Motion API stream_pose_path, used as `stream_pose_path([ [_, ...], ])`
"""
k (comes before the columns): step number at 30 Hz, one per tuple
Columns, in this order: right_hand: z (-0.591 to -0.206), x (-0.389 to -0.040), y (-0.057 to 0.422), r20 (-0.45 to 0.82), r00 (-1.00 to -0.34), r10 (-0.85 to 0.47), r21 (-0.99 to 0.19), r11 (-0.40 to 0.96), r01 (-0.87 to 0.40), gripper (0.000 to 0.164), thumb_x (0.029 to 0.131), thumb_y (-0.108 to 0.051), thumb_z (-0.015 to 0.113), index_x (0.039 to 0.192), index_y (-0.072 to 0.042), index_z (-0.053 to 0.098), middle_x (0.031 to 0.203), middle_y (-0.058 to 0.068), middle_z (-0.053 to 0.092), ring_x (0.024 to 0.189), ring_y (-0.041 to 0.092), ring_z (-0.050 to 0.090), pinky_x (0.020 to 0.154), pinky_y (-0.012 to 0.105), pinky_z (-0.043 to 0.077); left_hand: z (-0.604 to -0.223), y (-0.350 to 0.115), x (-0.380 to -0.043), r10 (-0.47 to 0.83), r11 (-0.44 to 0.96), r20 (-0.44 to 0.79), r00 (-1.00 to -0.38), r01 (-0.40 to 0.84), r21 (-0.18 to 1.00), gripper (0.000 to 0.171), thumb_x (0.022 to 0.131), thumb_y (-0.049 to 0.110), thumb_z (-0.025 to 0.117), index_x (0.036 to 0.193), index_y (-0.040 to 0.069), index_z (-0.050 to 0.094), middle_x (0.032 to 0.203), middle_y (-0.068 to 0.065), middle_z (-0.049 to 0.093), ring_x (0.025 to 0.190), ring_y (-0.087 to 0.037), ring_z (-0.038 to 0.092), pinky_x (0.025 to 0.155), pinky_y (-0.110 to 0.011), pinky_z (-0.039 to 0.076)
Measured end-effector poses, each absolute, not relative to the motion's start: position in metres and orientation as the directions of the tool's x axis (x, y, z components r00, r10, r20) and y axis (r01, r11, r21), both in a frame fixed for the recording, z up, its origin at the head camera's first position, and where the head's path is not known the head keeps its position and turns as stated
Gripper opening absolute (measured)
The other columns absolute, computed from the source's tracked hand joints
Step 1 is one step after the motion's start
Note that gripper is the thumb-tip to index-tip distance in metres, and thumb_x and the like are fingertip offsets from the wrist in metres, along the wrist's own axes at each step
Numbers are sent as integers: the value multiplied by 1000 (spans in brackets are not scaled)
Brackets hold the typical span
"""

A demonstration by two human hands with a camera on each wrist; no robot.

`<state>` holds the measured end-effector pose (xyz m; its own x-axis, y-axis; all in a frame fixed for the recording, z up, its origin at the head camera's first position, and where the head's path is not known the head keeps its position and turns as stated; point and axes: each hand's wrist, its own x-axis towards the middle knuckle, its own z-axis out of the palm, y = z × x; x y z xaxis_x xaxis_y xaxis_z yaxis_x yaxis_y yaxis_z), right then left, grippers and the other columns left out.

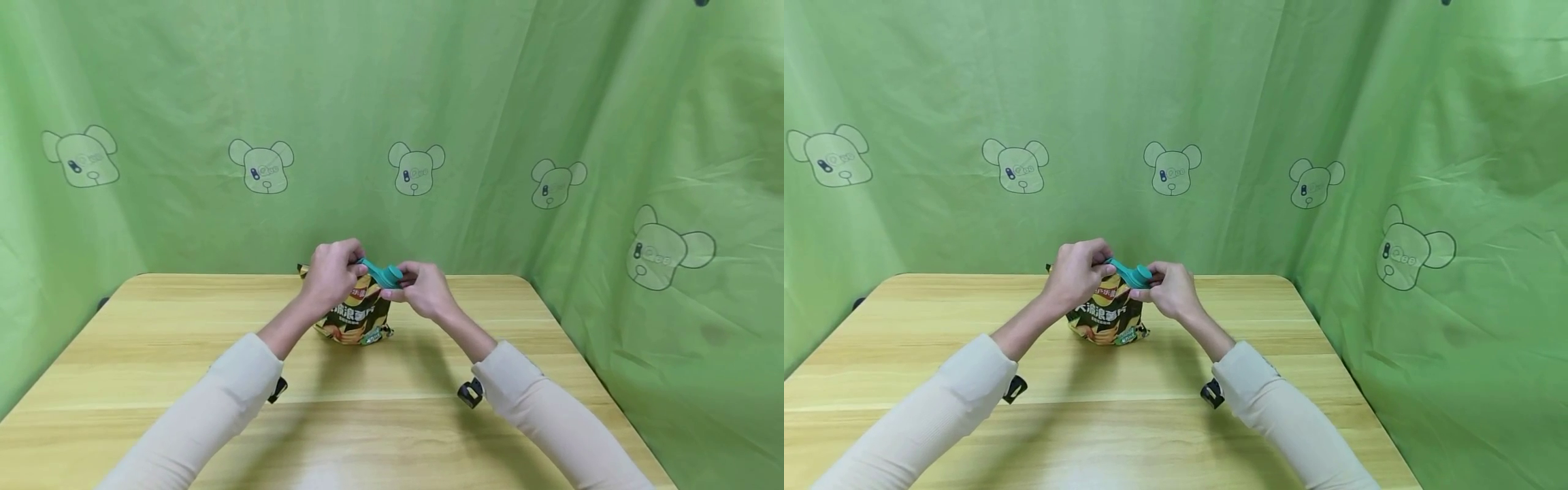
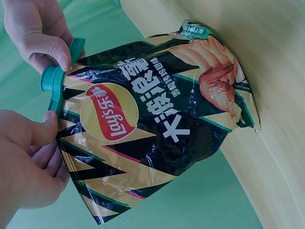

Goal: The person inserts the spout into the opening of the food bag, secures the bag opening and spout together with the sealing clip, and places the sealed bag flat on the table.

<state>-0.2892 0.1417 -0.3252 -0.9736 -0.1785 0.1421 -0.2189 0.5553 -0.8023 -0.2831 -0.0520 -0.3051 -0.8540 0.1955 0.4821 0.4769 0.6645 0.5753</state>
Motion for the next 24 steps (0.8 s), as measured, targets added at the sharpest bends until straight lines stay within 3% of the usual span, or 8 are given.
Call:
stream_pose_path([
  [12,-330,-289,145,156,-971,-180,-785,574,-233,42,80,-12,87,116,1,70,107,17,74,99,29,71,89,40,60,-304,-53,-282,194,661,476,-858,473,583,8,87,4,78,91,3,71,85,-12,75,73,-21,71,65,-26,61],
  [18,-337,-288,150,145,-976,-162,-783,584,-214,38,81,-12,86,113,2,71,107,18,74,100,31,71,90,41,60,-302,-57,-279,189,674,468,-863,460,577,11,86,6,80,90,4,71,87,-11,76,77,-22,73,70,-29,62],
  [24,-349,-289,153,149,-981,-125,-792,578,-194,41,81,-13,85,117,2,70,107,18,74,99,30,70,86,40,60,-298,-68,-273,178,721,456,-872,431,542,18,84,8,82,99,4,72,97,-13,76,87,-27,73,81,-38,62],
])
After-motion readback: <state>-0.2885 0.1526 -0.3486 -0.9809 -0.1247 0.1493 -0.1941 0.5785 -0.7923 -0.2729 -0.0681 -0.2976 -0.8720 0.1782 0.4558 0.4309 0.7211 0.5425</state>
